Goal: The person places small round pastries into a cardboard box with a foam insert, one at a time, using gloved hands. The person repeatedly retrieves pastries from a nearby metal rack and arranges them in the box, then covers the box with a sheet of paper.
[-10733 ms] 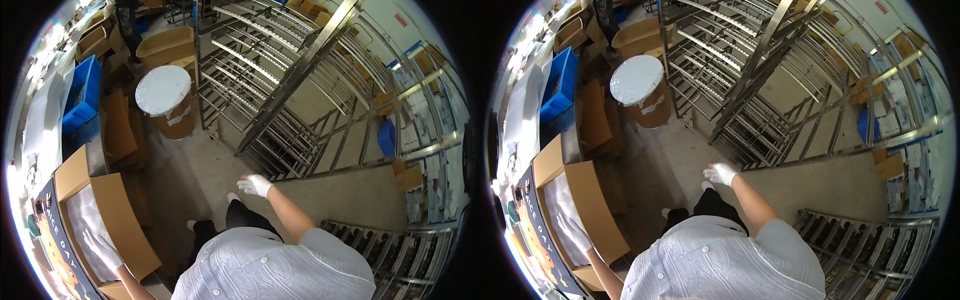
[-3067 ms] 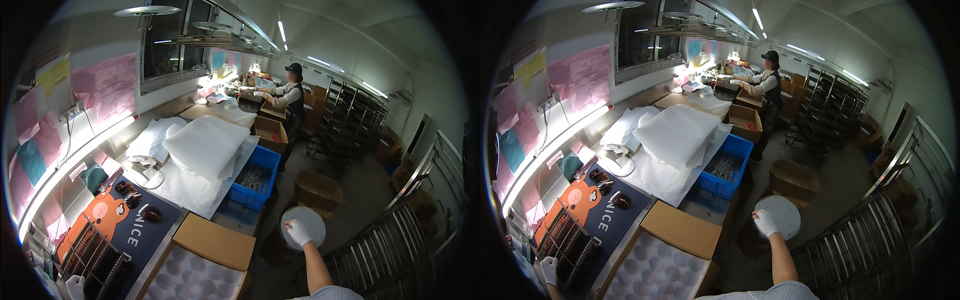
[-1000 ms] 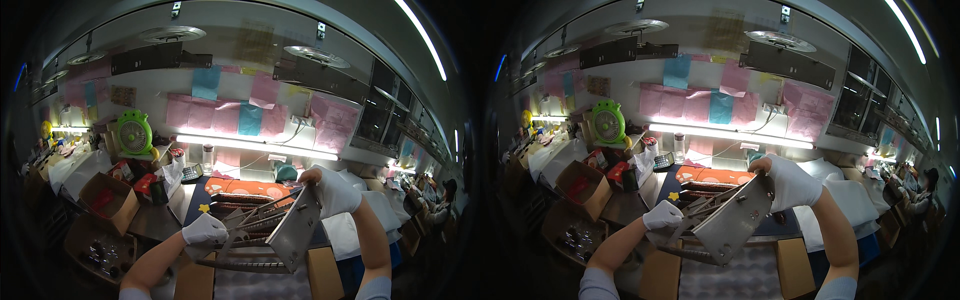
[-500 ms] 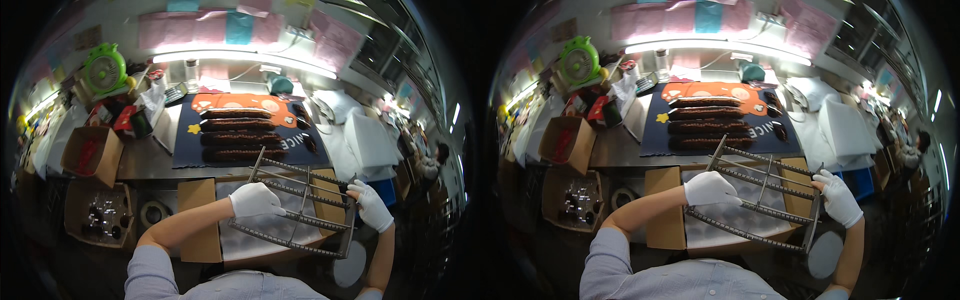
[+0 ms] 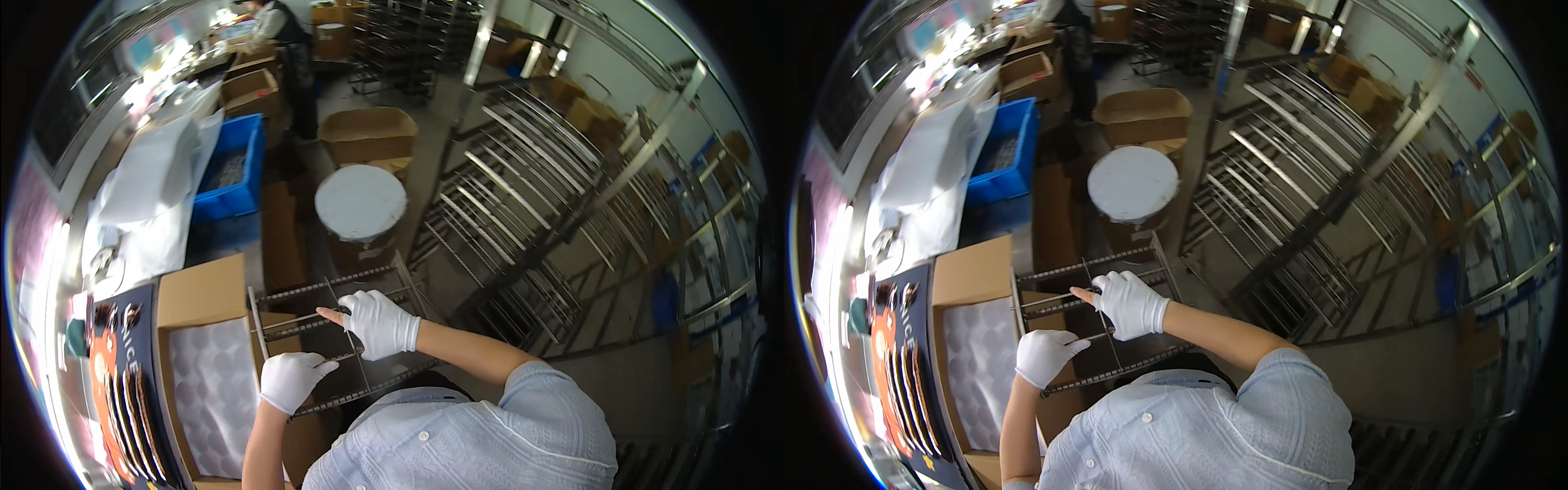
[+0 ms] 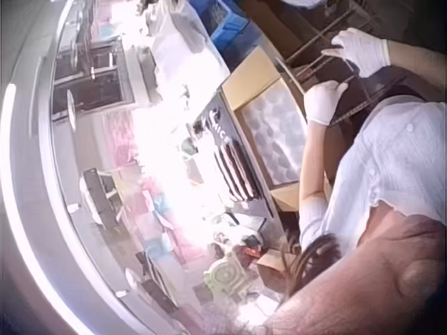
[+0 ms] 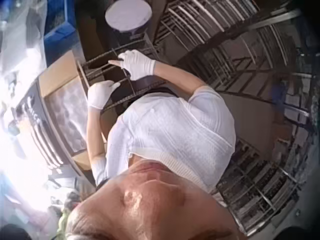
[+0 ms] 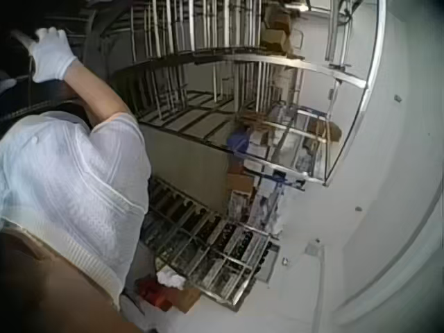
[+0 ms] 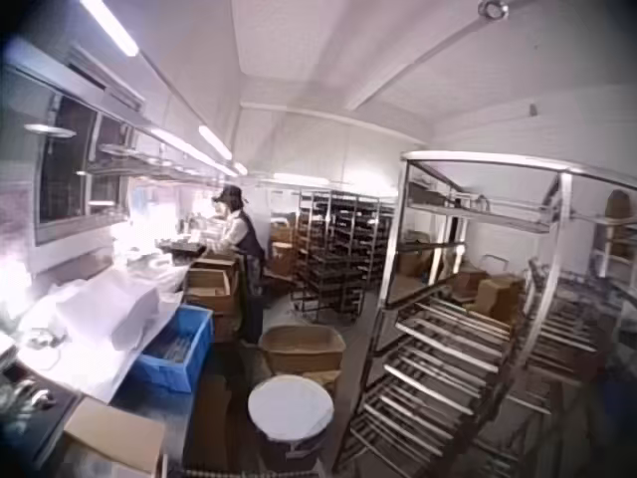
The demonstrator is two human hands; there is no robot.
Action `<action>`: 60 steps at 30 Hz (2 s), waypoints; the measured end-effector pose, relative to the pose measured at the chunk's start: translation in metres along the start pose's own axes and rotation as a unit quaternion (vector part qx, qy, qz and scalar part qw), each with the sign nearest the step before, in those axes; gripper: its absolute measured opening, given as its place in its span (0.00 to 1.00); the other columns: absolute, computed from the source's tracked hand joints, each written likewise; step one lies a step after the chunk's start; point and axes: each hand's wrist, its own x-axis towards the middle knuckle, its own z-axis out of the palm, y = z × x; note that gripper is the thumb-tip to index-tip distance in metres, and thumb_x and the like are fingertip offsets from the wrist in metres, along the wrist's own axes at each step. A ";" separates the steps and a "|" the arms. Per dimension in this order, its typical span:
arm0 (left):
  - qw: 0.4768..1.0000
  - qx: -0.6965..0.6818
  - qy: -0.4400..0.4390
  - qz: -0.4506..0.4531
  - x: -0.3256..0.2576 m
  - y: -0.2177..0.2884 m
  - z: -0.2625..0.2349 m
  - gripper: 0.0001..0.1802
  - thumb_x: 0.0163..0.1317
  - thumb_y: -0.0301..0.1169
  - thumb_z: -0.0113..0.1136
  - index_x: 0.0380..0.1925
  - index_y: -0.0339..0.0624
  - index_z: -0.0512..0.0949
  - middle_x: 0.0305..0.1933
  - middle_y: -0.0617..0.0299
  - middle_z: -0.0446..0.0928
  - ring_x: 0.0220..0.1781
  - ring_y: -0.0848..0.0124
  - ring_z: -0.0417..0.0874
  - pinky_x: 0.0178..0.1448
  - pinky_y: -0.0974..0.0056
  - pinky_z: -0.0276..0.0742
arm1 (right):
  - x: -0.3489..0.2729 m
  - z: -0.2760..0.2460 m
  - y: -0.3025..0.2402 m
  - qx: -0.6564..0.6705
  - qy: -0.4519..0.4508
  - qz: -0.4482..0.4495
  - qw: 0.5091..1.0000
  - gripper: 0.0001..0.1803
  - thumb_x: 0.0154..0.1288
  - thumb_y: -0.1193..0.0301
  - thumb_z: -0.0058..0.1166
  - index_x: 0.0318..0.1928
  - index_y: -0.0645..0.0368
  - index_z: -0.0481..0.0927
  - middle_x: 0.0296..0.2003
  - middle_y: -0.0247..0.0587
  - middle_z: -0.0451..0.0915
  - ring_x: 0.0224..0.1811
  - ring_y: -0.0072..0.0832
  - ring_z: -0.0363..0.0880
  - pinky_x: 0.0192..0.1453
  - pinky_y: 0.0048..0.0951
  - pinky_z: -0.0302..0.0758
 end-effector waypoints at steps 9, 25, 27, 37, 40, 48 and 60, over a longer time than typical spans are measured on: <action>0.970 -0.229 0.033 0.072 0.100 0.109 0.058 0.19 0.57 0.32 0.67 0.50 0.40 0.81 0.52 0.54 0.80 0.54 0.54 0.79 0.59 0.57 0.76 | -0.185 0.104 0.119 0.373 -0.100 0.352 0.853 0.53 0.44 0.61 0.66 0.70 0.72 0.60 0.57 0.66 0.75 0.59 0.50 0.77 0.63 0.37 0.74; 0.887 -0.355 -0.269 -0.120 0.019 0.060 0.246 0.16 0.69 0.36 0.58 0.49 0.39 0.83 0.48 0.52 0.85 0.50 0.62 0.86 0.56 0.63 0.78 | -0.390 -0.023 0.083 0.041 -0.053 0.649 0.757 0.47 0.46 0.61 0.62 0.68 0.69 0.65 0.51 0.55 0.76 0.53 0.46 0.76 0.58 0.41 0.75; 0.914 -0.292 -0.277 -0.054 0.034 0.077 0.245 0.16 0.68 0.38 0.58 0.49 0.40 0.83 0.48 0.50 0.84 0.51 0.56 0.84 0.57 0.59 0.77 | -0.407 -0.022 0.102 0.054 -0.019 0.652 0.756 0.48 0.44 0.62 0.63 0.68 0.70 0.64 0.51 0.56 0.75 0.53 0.48 0.75 0.61 0.40 0.74; 0.943 -0.185 -0.266 -0.078 0.039 0.081 0.195 0.20 0.70 0.45 0.51 0.49 0.45 0.82 0.51 0.49 0.82 0.54 0.52 0.80 0.61 0.53 0.74 | -0.459 0.046 0.217 0.040 0.180 0.622 0.761 0.35 0.45 0.75 0.58 0.60 0.61 0.75 0.53 0.54 0.79 0.57 0.51 0.76 0.61 0.43 0.75; 0.927 -0.218 -0.277 -0.126 0.012 0.070 0.175 0.22 0.71 0.45 0.50 0.53 0.42 0.81 0.55 0.48 0.80 0.58 0.52 0.80 0.64 0.54 0.73 | -0.429 0.035 0.208 -0.080 -0.100 0.686 0.716 0.35 0.59 0.73 0.58 0.69 0.56 0.66 0.72 0.39 0.63 0.74 0.39 0.60 0.73 0.54 0.59; 0.833 -0.346 0.162 -0.400 -0.057 0.060 0.060 0.17 0.70 0.39 0.53 0.49 0.41 0.83 0.51 0.51 0.83 0.56 0.57 0.82 0.64 0.60 0.75 | -0.131 0.022 0.121 0.247 -0.103 0.071 0.961 0.19 0.66 0.64 0.58 0.52 0.61 0.78 0.45 0.52 0.82 0.50 0.46 0.80 0.56 0.40 0.75; 0.670 0.056 0.186 -0.717 -0.197 -0.081 0.054 0.39 0.63 0.57 0.54 0.71 0.55 0.64 0.77 0.47 0.56 0.78 0.44 0.53 0.73 0.26 0.44 | 0.258 0.094 -0.179 0.168 -0.208 -0.148 0.952 0.24 0.71 0.51 0.50 0.49 0.61 0.73 0.40 0.53 0.83 0.42 0.47 0.82 0.47 0.42 0.76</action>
